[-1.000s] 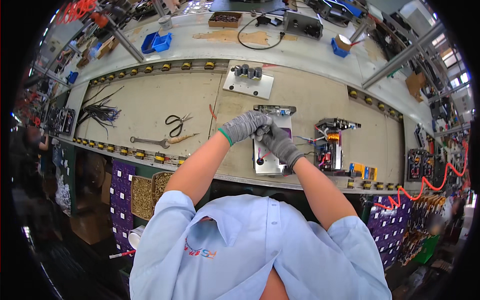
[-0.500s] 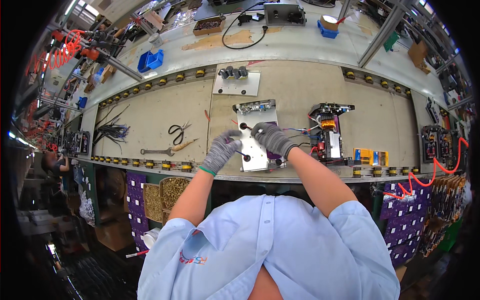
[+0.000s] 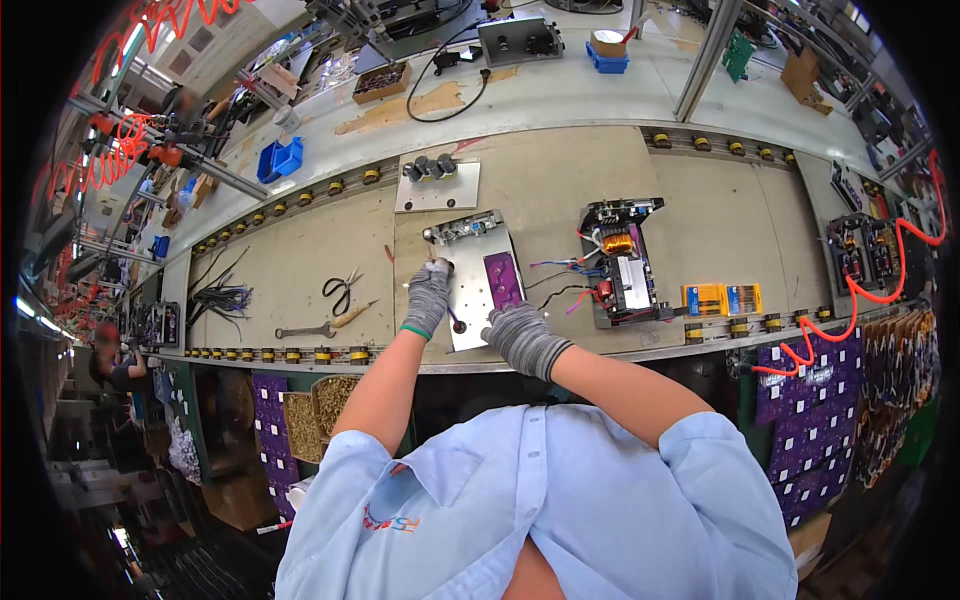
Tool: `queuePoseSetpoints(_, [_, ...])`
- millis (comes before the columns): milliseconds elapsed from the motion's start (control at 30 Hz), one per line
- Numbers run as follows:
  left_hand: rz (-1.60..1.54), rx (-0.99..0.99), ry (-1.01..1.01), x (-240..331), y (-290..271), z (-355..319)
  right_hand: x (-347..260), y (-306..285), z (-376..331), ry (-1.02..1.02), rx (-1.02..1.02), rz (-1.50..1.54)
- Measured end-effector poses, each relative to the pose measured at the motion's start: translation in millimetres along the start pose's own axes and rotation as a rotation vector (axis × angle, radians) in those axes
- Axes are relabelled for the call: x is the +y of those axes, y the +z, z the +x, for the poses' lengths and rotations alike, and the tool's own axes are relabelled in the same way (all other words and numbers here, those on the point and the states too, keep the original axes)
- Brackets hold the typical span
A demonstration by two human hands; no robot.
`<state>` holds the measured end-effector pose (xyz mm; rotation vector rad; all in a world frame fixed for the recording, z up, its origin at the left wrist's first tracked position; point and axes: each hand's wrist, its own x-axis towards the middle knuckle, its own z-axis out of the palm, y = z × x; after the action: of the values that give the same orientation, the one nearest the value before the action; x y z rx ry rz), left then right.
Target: Assembling electronic circuit boards by inserting components and using an electric screwdriver to secure them into metal housings on a factory assembly line.
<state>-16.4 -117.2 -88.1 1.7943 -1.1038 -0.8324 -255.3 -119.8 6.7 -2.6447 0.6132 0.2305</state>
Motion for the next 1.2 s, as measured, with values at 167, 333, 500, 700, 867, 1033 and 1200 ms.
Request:
queuePoseSetpoints(167, [-0.369,0.198,-0.171,10.7,-2.6,3.3,10.0,2.8,12.3,-0.069,0.046,-0.068])
queuePoseSetpoints(333, [-0.453,0.396,-0.285,-26.7,-19.8,27.9,-20.9,3.0,29.7,-0.058,-0.007,-0.041])
queuePoseSetpoints(500, [0.138,0.494,-0.441,-49.2,-4.8,30.2,-12.2,13.4,36.1,-0.065,-0.078,-0.022])
queuePoseSetpoints(700, [0.197,0.336,-0.547,-82.3,-5.2,31.3,-8.3,12.0,39.3,-0.139,-0.028,-0.042])
queuePoseSetpoints(867, [-0.212,0.165,-0.631,-112.6,-4.5,32.0,-11.0,10.7,39.7,-0.135,-0.032,-0.030])
queuePoseSetpoints(1033, [-0.647,0.126,-0.756,-73.4,2.9,19.8,4.2,-5.3,18.4,-0.058,0.021,0.327])
queuePoseSetpoints(1200, [0.401,-0.202,-0.156,-146.6,-38.6,40.1,51.8,-36.4,-35.9,0.009,0.513,0.748])
